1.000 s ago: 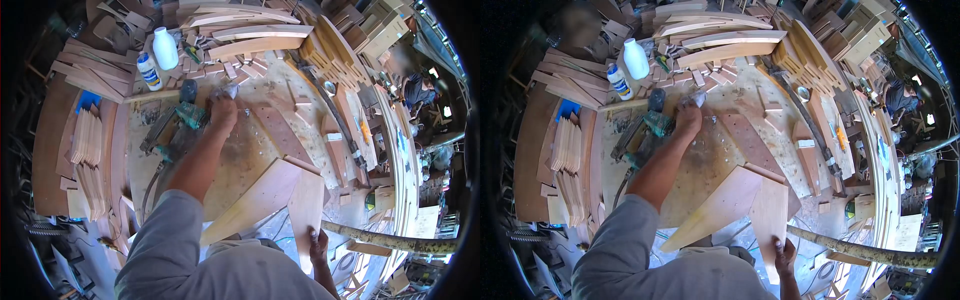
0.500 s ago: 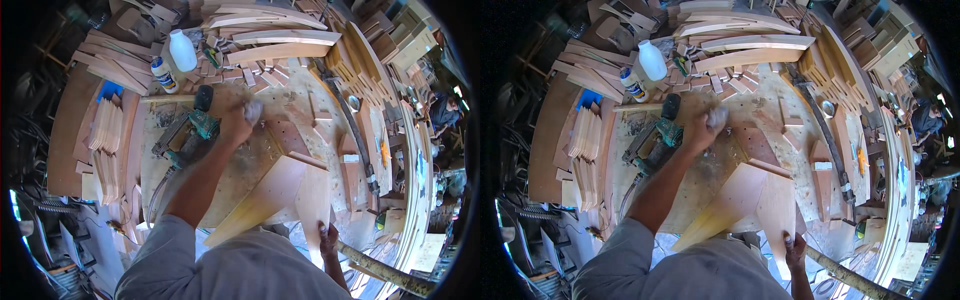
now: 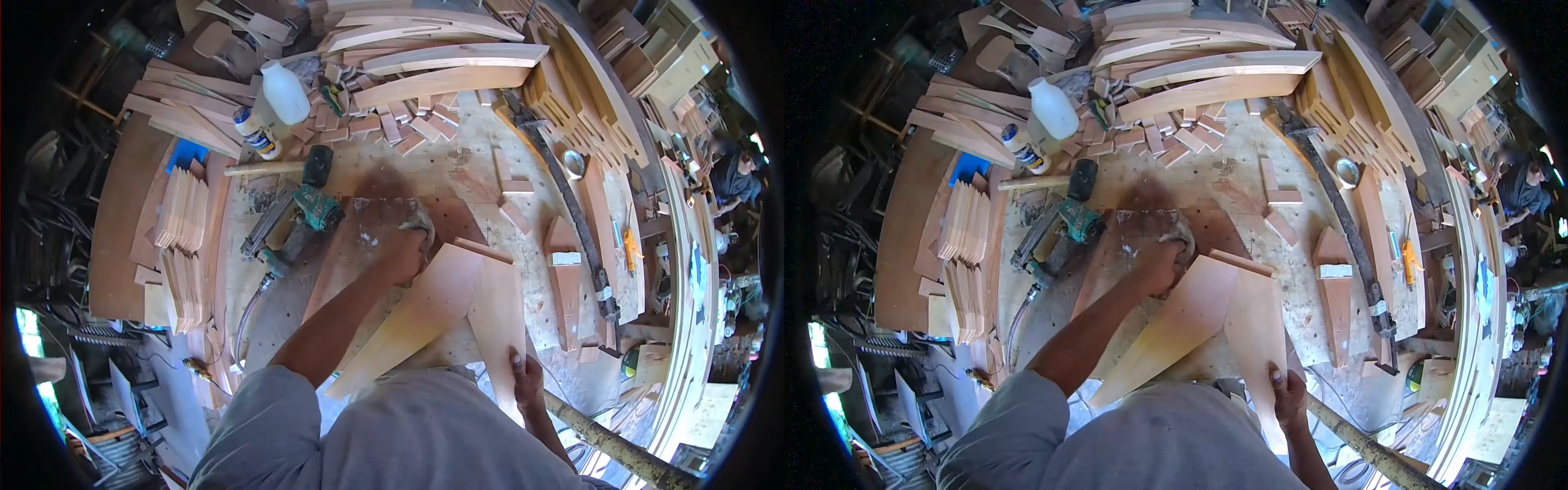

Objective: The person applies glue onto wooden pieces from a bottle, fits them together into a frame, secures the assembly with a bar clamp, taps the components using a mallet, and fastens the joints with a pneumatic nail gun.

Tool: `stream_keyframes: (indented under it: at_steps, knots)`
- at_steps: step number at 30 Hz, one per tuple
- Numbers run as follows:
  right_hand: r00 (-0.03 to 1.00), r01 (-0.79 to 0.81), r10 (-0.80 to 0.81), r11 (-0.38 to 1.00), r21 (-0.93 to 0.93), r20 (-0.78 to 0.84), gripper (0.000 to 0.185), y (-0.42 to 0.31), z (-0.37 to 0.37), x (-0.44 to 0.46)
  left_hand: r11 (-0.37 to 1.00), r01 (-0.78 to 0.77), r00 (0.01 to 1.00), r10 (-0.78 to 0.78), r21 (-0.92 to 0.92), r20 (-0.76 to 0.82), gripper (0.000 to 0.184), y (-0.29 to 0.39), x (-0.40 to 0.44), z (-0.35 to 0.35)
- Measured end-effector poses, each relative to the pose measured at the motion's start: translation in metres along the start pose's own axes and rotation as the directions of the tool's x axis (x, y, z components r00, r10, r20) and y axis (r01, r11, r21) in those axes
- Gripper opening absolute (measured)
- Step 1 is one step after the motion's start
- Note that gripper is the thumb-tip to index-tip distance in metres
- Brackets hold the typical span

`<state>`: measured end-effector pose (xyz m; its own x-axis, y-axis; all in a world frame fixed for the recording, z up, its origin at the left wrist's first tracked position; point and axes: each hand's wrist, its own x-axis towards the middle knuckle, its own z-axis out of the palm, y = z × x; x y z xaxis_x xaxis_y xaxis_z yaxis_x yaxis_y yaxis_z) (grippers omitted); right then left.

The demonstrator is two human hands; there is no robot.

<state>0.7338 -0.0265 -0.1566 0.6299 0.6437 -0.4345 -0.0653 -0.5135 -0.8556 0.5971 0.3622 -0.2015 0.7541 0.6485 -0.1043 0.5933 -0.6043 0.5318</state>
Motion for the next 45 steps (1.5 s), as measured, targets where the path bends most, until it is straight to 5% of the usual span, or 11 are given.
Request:
stream_keyframes:
  at_steps: [3, 9, 11, 14, 16, 18, 24, 27, 37, 41, 45]
  knots:
    - [1.0, 0.028, -0.028, 1.0, -0.011, 0.015, 0.058, -0.003, 0.003, 0.012, 0.979, -0.198, 0.943, 0.18, -0.038, -0.28, 0.034, 0.041, -0.032, -0.103]
    - [0.999, -0.039, 0.04, 0.999, -0.008, 0.032, 0.055, 0.0, 0.016, 0.007, 0.985, -0.155, 0.933, 0.121, -0.075, -0.34, 0.031, -0.034, -0.011, -0.017]
    - [0.994, -0.107, 0.107, 0.993, 0.039, 0.017, 0.056, 0.009, 0.014, -0.01, 0.936, -0.336, 0.912, 0.295, -0.108, -0.286, 0.029, -0.015, -0.02, 0.006]
    - [0.996, -0.089, 0.089, 0.996, 0.016, -0.027, 0.055, 0.006, 0.015, -0.026, 0.877, -0.035, 0.935, 0.198, -0.48, 0.293, 0.023, -0.002, -0.02, -0.06]
    - [0.997, -0.08, 0.08, 0.997, -0.013, -0.009, 0.055, 0.004, 0.021, -0.03, 0.986, 0.092, 0.985, -0.069, -0.141, 0.16, 0.02, 0.03, -0.016, -0.102]
    - [0.999, -0.047, 0.047, 0.999, -0.013, -0.007, 0.054, 0.0, 0.025, -0.031, 0.958, -0.123, 0.99, 0.101, -0.258, -0.097, 0.021, 0.037, 0.009, -0.082]
    - [0.997, 0.011, -0.002, 0.993, -0.114, 0.076, 0.052, -0.009, 0.039, -0.013, 0.864, -0.274, 0.941, 0.332, -0.423, 0.068, 0.063, 0.146, 0.008, -0.068]
    - [0.993, -0.019, 0.042, 0.978, -0.209, 0.107, 0.054, -0.012, 0.036, -0.002, 0.797, -0.539, 0.816, 0.413, -0.273, -0.404, 0.056, 0.111, -0.044, -0.045]
    - [0.953, -0.115, 0.157, 0.979, -0.171, 0.259, 0.048, -0.062, 0.076, 0.064, 0.995, -0.025, 0.899, 0.065, 0.097, -0.433, 0.07, -0.026, -0.248, 0.004]
    - [0.65, 0.713, -0.723, 0.472, -0.519, 0.235, 0.062, -0.072, 0.113, 0.057, 0.976, 0.162, 0.863, -0.067, 0.148, -0.5, 0.058, -0.032, -0.248, -0.003]
    - [0.602, 0.744, -0.714, 0.338, -0.577, 0.358, 0.072, -0.047, 0.123, 0.059, 0.957, 0.155, 0.822, 0.011, 0.243, -0.569, 0.05, -0.027, -0.249, -0.009]
